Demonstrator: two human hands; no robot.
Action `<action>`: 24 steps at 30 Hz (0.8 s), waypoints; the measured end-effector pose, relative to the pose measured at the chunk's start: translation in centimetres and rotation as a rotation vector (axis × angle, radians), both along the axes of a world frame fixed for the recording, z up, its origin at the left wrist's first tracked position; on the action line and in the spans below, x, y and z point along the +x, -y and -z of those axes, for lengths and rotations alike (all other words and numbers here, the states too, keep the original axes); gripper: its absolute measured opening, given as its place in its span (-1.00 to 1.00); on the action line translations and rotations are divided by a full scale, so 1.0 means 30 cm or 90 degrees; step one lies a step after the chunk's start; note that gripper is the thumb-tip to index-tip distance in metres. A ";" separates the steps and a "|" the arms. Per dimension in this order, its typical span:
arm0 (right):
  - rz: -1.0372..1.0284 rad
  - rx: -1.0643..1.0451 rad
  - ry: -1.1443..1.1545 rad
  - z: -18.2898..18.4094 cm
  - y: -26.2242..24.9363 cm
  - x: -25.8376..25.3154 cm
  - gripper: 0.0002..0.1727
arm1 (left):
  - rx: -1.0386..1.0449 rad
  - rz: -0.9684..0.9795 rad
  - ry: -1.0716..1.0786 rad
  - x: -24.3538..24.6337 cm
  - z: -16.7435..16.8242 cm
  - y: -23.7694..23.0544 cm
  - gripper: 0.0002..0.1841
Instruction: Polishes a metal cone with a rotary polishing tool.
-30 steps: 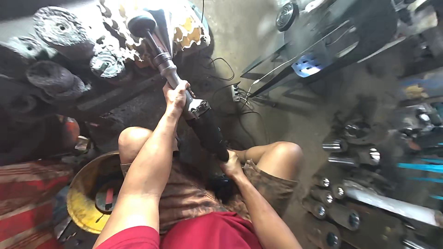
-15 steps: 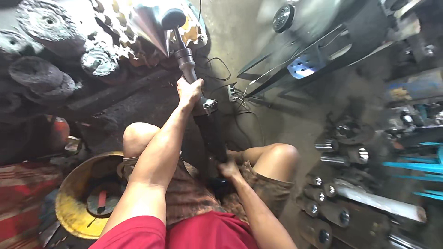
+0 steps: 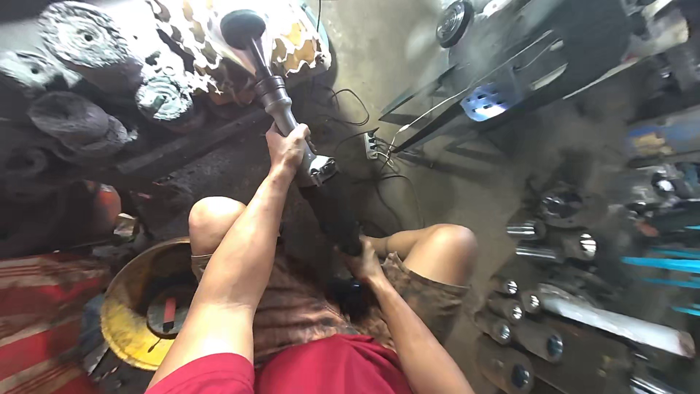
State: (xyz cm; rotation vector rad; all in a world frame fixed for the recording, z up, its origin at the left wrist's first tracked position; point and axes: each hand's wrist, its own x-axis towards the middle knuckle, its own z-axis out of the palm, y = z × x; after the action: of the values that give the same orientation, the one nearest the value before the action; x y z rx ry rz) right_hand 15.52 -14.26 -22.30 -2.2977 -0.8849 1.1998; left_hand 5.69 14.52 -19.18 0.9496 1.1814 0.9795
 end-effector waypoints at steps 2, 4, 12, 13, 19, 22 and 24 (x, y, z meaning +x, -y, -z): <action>-0.023 -0.012 0.030 -0.001 -0.007 0.001 -0.56 | 0.010 -0.012 0.024 -0.018 0.010 0.000 -0.79; -0.031 -0.004 0.033 0.003 -0.005 0.001 -0.58 | 0.008 -0.026 0.052 -0.038 0.015 0.003 -0.82; -0.047 0.032 0.036 0.031 0.006 0.006 -0.59 | -0.009 -0.051 0.087 -0.077 0.041 0.006 -0.83; -0.044 0.033 0.036 0.032 0.008 0.005 -0.59 | -0.009 -0.048 0.087 -0.075 0.038 0.009 -0.83; -0.014 -0.001 0.011 0.027 0.009 0.010 -0.55 | -0.001 -0.019 0.049 -0.021 0.019 0.010 -0.78; 0.018 -0.003 -0.035 0.036 0.011 0.016 -0.55 | -0.004 -0.001 -0.010 0.012 0.006 0.003 -0.72; 0.051 -0.009 -0.075 0.042 0.015 0.019 -0.57 | -0.013 0.009 -0.061 0.032 0.002 0.001 -0.67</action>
State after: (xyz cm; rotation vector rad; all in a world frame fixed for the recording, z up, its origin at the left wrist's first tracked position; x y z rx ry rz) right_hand 16.08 -14.70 -23.56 -2.2253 -0.7367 1.2956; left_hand 6.65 14.50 -19.23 0.9963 1.2601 0.9171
